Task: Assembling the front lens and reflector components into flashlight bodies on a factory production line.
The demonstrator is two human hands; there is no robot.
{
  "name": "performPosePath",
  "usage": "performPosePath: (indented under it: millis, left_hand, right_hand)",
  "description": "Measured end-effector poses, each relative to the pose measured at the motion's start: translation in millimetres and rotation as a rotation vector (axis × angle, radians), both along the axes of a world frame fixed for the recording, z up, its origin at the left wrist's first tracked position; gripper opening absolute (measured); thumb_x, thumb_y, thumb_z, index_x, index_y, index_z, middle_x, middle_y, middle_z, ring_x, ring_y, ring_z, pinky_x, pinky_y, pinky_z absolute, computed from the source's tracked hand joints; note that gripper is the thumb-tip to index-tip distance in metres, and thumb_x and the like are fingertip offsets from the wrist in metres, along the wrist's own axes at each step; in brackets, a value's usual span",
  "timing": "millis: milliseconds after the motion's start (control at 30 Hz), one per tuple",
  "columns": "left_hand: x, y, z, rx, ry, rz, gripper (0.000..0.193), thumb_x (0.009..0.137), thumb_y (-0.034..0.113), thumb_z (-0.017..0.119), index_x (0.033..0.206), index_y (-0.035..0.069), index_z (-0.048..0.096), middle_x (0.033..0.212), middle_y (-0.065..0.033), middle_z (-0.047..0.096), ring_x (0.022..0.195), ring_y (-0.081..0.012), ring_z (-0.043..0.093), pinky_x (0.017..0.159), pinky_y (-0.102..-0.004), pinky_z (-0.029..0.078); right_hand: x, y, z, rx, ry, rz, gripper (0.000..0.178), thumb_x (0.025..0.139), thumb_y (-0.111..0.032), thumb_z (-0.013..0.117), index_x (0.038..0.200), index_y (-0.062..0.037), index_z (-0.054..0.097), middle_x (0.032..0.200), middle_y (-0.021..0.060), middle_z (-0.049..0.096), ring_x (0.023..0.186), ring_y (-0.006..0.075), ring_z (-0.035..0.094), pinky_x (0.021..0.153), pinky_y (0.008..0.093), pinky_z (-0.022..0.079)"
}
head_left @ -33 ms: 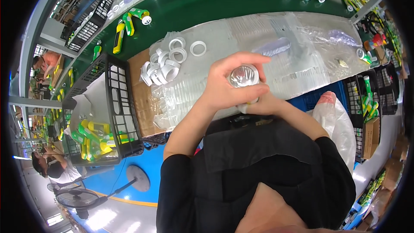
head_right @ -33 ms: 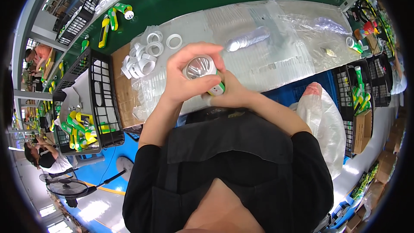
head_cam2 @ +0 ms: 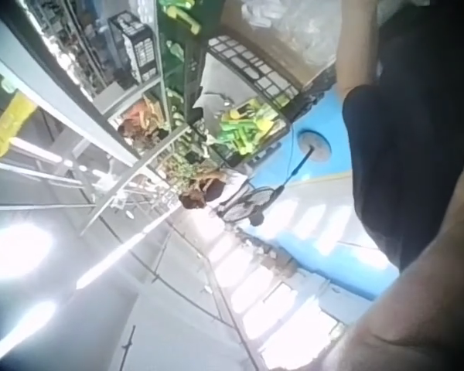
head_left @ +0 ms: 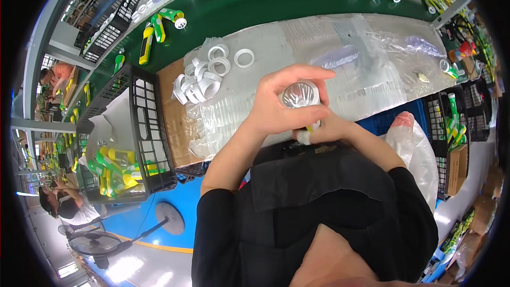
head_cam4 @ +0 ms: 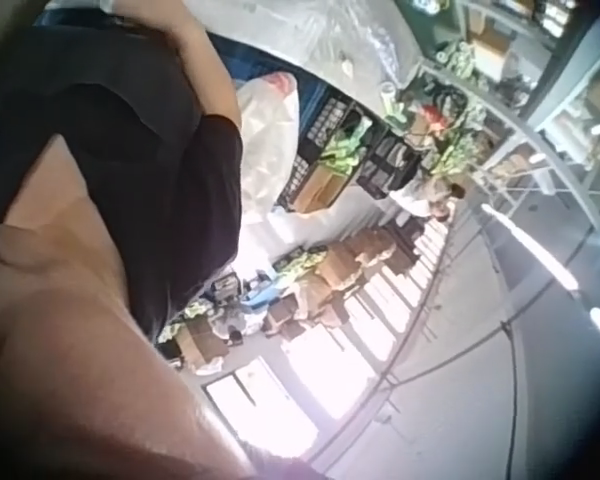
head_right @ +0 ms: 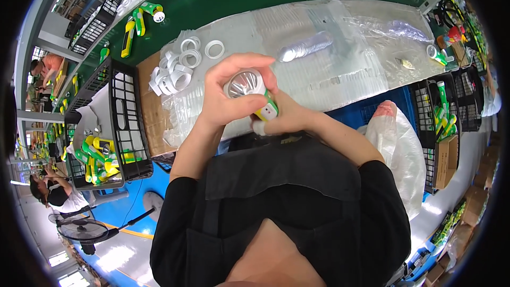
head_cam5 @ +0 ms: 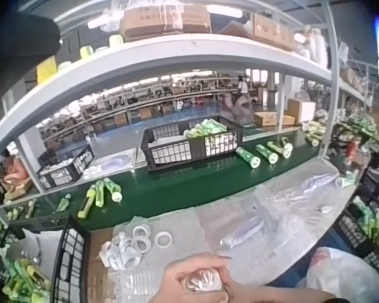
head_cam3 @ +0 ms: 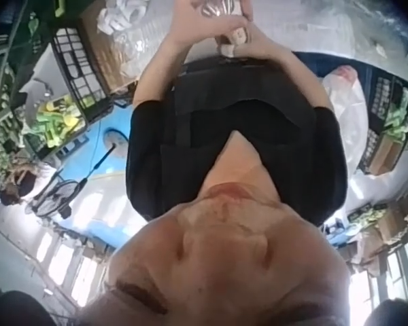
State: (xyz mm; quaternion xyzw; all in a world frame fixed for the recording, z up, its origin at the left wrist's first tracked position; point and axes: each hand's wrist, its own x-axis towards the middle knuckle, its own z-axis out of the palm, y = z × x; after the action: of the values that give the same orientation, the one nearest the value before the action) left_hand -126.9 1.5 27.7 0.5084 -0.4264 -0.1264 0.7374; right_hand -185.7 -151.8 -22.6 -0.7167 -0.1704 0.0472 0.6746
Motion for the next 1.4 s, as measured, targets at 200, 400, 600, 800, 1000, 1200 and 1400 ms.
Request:
performPosePath:
  millis: [200,400,600,800,1000,1200,1400]
  left_hand:
    - [2.7,-1.7,-1.8,-0.073,-0.106,-0.036,0.064,0.070,0.003,0.077,0.130,-0.002,0.053,0.094,-0.0133,0.066,0.088,-0.0214,0.066,0.077,-0.0333,0.053]
    - [19.4,-6.4,-23.4,-0.114,0.055,0.302,0.075,0.068,0.001,0.078,0.137,0.001,0.048,0.110,-0.0141,0.064,0.100,-0.0249,0.065,0.088,-0.0363,0.054]
    - [24.3,-8.7,-27.0,-0.129,0.050,0.276,0.082,0.068,0.001,0.080,0.141,0.003,0.043,0.112,-0.0137,0.063,0.104,-0.0257,0.064,0.091,-0.0378,0.053]
    - [27.2,-1.7,-37.4,-0.074,0.108,0.260,0.059,0.074,0.002,0.077,0.127,0.003,0.052,0.109,-0.0131,0.063,0.103,-0.0244,0.064,0.090,-0.0368,0.053]
    - [26.7,4.0,-52.3,-0.283,0.473,0.326,0.027,0.087,0.012,0.065,0.111,0.005,0.056,0.107,-0.0118,0.063,0.103,-0.0220,0.061,0.087,-0.0356,0.051]
    - [-2.4,-16.0,-80.1,-0.181,0.577,0.376,0.038,0.102,0.039,0.044,0.127,0.012,0.038,0.122,-0.0144,0.054,0.110,-0.0286,0.057,0.098,-0.0432,0.044]
    - [-16.6,-15.5,-102.0,0.071,0.375,0.374,0.042,0.105,0.039,0.036,0.133,0.007,0.035,0.129,-0.0147,0.051,0.116,-0.0275,0.054,0.100,-0.0416,0.042]
  right_hand:
    - [6.1,-5.5,-2.5,0.035,0.069,0.257,0.040,0.072,-0.012,0.073,0.109,-0.0055,0.058,0.089,0.0066,0.064,0.086,0.0175,0.063,0.075,0.0334,0.050]
    - [35.7,3.4,-12.9,-0.312,-0.279,-0.363,0.048,0.068,-0.013,0.076,0.111,-0.0037,0.057,0.089,0.0152,0.068,0.083,0.0316,0.068,0.070,0.0383,0.052]
    - [41.2,4.7,-18.3,-0.415,-0.335,-0.468,0.048,0.068,-0.014,0.079,0.109,-0.0052,0.056,0.092,0.0149,0.068,0.087,0.0342,0.067,0.071,0.0394,0.052]
    - [43.5,-4.1,-17.8,-0.535,-0.389,-0.509,0.045,0.066,-0.020,0.081,0.102,-0.0070,0.057,0.086,0.0154,0.067,0.080,0.0357,0.066,0.066,0.0427,0.052]
    - [26.5,-40.1,2.7,-0.490,-0.242,-0.276,0.055,0.073,-0.022,0.081,0.118,-0.0038,0.056,0.098,0.0117,0.068,0.082,0.0281,0.067,0.070,0.0387,0.053]
    - [36.2,-49.0,29.3,0.133,0.067,-0.548,0.046,0.084,-0.019,0.072,0.121,0.0008,0.053,0.110,0.0112,0.063,0.093,0.0209,0.062,0.081,0.0346,0.051]
    - [42.3,-17.8,39.5,0.399,-0.193,-0.465,0.033,0.089,-0.014,0.063,0.116,0.0025,0.050,0.098,0.0111,0.061,0.093,0.0202,0.058,0.089,0.0384,0.048]
